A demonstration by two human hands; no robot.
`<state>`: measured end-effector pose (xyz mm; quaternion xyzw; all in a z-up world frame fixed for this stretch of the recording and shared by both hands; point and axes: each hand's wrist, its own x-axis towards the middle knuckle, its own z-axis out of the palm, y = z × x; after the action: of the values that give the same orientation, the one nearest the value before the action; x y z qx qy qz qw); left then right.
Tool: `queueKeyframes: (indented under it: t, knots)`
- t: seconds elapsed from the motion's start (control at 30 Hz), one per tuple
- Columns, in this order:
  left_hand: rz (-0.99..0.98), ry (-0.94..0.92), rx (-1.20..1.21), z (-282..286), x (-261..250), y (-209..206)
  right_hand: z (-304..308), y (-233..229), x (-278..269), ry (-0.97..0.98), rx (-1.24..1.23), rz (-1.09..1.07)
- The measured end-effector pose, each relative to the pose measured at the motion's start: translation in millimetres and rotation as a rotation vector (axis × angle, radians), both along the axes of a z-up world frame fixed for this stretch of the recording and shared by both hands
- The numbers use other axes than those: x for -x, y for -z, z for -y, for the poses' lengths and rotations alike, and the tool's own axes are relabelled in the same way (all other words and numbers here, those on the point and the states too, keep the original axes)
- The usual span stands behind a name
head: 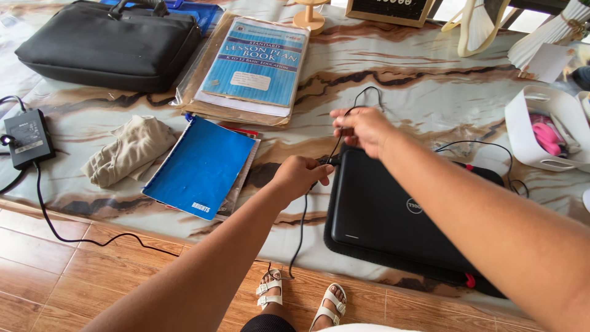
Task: The person unwinds a laptop charger cable, connects the charger plug to the laptop, and repositions the closed laptop on the table. They then arrange the mouse and its cable beside the laptop and adjust the cables before pulling their hands away.
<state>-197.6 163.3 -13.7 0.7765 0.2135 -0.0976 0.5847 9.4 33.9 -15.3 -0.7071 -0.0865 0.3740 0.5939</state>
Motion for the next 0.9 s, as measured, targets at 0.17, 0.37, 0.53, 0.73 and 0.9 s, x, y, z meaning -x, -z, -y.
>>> queueKeyframes:
  t: [0.17,0.37,0.53,0.73,0.9]
  knots:
    - [0.063,0.094,0.033,-26.4,0.0,22.3,-31.8,-27.9,-38.2,0.066,0.100,0.140]
    - [-0.045,-0.045,0.290,-44.0,-7.8,34.5,-36.9,-50.4,-10.4,-0.169,0.532,0.184]
    - [-0.142,-0.028,0.388,-44.4,-6.1,38.3,-1.7,-30.5,50.4,-0.206,0.524,0.479]
    - [-0.091,-0.014,0.422,-26.3,0.1,46.8,48.8,-19.1,141.4,-0.131,0.455,0.849]
    - [-0.080,-0.050,0.398,-3.5,6.3,45.6,61.7,-17.3,189.7,-0.088,0.711,0.982]
